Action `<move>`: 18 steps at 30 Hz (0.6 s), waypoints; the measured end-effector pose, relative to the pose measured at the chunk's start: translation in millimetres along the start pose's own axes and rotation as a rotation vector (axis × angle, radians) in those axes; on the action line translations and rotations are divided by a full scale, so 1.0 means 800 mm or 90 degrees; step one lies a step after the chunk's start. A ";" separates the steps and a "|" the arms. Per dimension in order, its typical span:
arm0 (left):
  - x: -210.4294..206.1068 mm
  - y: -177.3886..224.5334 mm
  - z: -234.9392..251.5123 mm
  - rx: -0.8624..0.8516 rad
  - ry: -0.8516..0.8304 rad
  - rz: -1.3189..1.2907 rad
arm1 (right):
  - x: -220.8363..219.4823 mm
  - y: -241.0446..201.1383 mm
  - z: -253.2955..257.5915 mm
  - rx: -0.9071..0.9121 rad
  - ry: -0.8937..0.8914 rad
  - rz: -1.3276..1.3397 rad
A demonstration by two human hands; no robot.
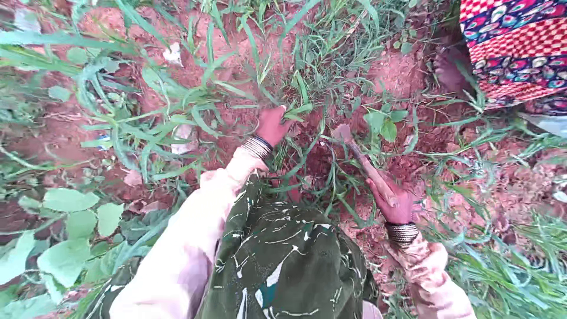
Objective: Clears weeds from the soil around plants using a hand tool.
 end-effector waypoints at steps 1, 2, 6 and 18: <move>-0.023 0.008 0.013 0.010 -0.097 0.021 | -0.008 -0.001 -0.007 0.004 0.010 0.005; -0.047 0.015 0.024 0.010 -0.182 0.042 | -0.015 -0.004 -0.011 0.007 0.016 0.018; -0.107 0.017 0.021 -0.015 -0.332 0.058 | -0.026 -0.020 -0.017 0.005 0.024 0.046; -0.012 -0.010 0.017 -0.047 -0.281 0.148 | -0.046 -0.023 -0.011 -0.013 -0.002 0.107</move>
Point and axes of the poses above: each hand's wrist, its own z-axis towards the middle knuckle, its own x-axis out of the back of the hand, y = z × x, the point moved 3 cm from there along z, towards the middle knuckle, and after that the axes turned 8 degrees about -x, right-handed, at the moved point
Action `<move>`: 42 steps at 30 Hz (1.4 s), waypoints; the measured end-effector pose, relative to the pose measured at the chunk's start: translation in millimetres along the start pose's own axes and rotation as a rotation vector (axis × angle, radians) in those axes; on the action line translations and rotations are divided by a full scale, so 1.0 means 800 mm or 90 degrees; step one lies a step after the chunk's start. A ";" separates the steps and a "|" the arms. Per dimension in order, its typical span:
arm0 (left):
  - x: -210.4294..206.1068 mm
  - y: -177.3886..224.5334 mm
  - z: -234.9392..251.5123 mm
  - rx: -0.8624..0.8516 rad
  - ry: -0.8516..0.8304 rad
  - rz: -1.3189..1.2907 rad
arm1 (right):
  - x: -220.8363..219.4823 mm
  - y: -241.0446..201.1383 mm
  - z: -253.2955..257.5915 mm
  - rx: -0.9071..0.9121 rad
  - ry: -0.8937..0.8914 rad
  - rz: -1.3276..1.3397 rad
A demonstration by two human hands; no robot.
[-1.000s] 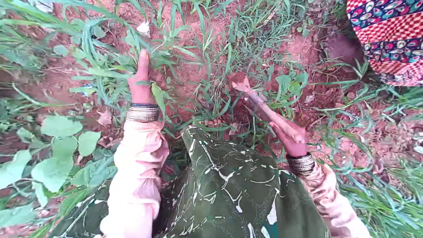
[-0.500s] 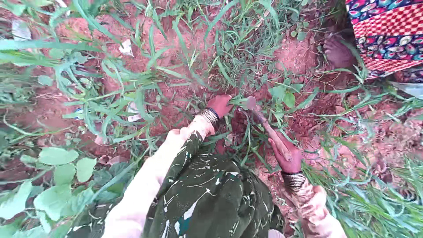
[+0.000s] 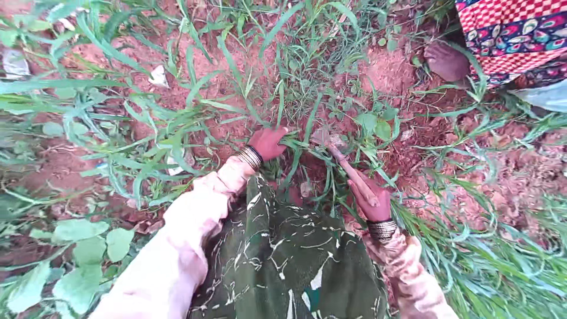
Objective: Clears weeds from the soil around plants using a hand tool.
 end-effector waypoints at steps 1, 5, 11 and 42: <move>0.013 -0.005 0.001 0.040 0.086 -0.016 | -0.001 -0.001 -0.008 -0.007 0.010 0.040; 0.039 -0.038 0.009 0.163 0.272 0.026 | -0.015 -0.026 0.004 -0.032 0.016 0.111; 0.042 -0.021 0.038 0.147 0.223 0.033 | -0.019 -0.058 0.003 -0.076 -0.053 0.002; 0.047 -0.035 0.049 0.145 0.264 0.020 | -0.090 -0.036 0.001 0.038 0.024 0.025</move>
Point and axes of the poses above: each hand's wrist, its own z-axis towards the middle knuckle, its own x-axis out of the back of the hand, y = z × x, the point moved 3 cm from there along z, towards the middle knuckle, and after that the axes turned 8 degrees about -x, right-handed, at the moved point
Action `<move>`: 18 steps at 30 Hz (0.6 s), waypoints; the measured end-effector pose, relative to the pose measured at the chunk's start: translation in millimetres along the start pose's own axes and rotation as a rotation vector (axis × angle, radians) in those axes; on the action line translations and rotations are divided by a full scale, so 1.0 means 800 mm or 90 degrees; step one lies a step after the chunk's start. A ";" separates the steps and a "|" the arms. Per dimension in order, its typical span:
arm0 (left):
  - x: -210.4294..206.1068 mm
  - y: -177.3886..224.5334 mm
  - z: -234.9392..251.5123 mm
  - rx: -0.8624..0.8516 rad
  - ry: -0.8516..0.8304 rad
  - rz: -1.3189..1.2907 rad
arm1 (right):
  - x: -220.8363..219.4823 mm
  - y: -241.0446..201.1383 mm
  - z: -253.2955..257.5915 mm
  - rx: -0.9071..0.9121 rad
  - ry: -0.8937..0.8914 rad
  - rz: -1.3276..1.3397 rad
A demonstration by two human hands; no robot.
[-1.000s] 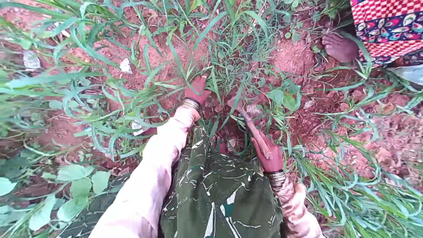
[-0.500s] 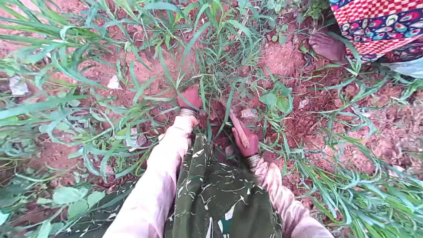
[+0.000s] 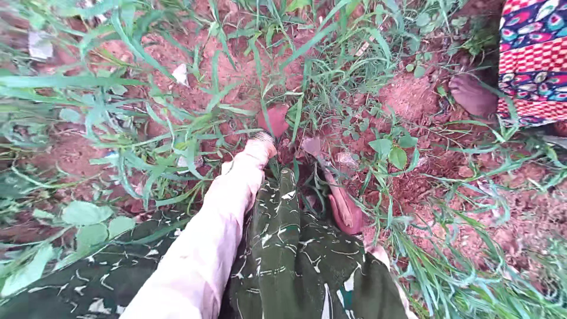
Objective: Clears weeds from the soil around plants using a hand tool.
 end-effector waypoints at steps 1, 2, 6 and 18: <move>0.002 0.000 -0.004 0.012 -0.014 0.006 | 0.001 0.009 -0.008 -0.002 -0.015 -0.012; -0.002 -0.002 -0.004 0.011 -0.003 -0.005 | -0.003 0.009 -0.006 -0.001 -0.014 -0.007; -0.006 -0.008 0.012 -0.028 0.039 -0.035 | -0.035 -0.062 0.060 -0.016 0.000 0.066; 0.009 0.000 0.004 0.022 0.016 -0.069 | -0.041 -0.082 0.089 0.003 -0.010 0.053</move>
Point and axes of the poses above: each hand's wrist, its own z-axis towards the middle knuckle, its own x-axis out of the back of the hand, y = z × x, the point moved 3 cm from there along z, towards the middle knuckle, and after that the axes turned 8 degrees about -x, right-handed, at the moved point
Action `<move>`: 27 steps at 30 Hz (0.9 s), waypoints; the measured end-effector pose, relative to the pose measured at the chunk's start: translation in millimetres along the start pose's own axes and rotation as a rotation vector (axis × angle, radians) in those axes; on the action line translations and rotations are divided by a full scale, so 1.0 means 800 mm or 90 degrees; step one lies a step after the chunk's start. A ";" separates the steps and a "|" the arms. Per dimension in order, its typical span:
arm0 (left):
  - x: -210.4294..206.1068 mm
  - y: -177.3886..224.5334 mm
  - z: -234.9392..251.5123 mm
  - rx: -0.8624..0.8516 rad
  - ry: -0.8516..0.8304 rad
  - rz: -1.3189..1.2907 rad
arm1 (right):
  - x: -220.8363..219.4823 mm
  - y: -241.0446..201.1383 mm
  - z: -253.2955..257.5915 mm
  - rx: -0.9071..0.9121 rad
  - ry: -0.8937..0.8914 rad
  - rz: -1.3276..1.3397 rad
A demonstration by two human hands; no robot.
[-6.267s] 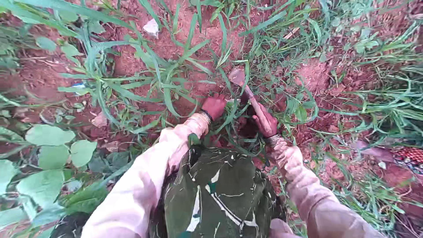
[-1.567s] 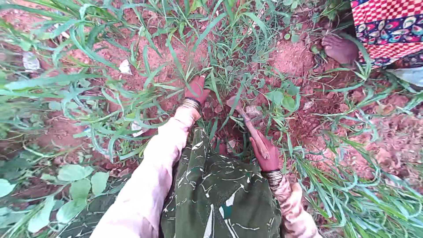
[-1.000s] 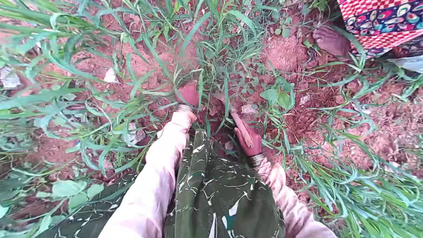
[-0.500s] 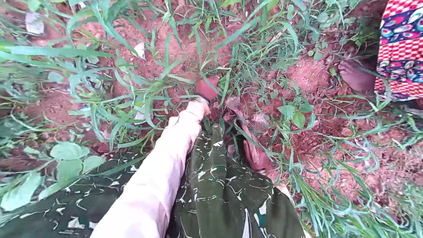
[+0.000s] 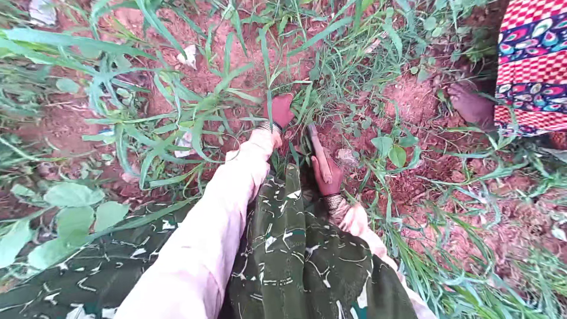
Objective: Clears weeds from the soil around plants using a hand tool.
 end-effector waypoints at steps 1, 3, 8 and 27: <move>-0.005 -0.001 -0.012 0.015 -0.016 -0.014 | 0.012 0.010 -0.018 0.007 -0.008 -0.015; -0.007 -0.004 -0.007 0.000 0.008 -0.039 | 0.048 0.037 -0.050 0.013 0.015 -0.058; -0.009 -0.017 0.000 -0.018 0.031 -0.065 | 0.068 0.061 -0.061 -0.074 0.049 -0.094; -0.034 0.058 0.015 -0.032 0.019 0.070 | 0.051 0.054 -0.042 -0.061 0.030 -0.045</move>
Point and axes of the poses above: each hand's wrist, its own z-axis towards the middle knuckle, its own x-axis out of the back of the hand, y = z × x, the point moved 3 cm from there along z, towards the middle knuckle, and after that the axes turned 8 degrees about -x, right-handed, at the moved point
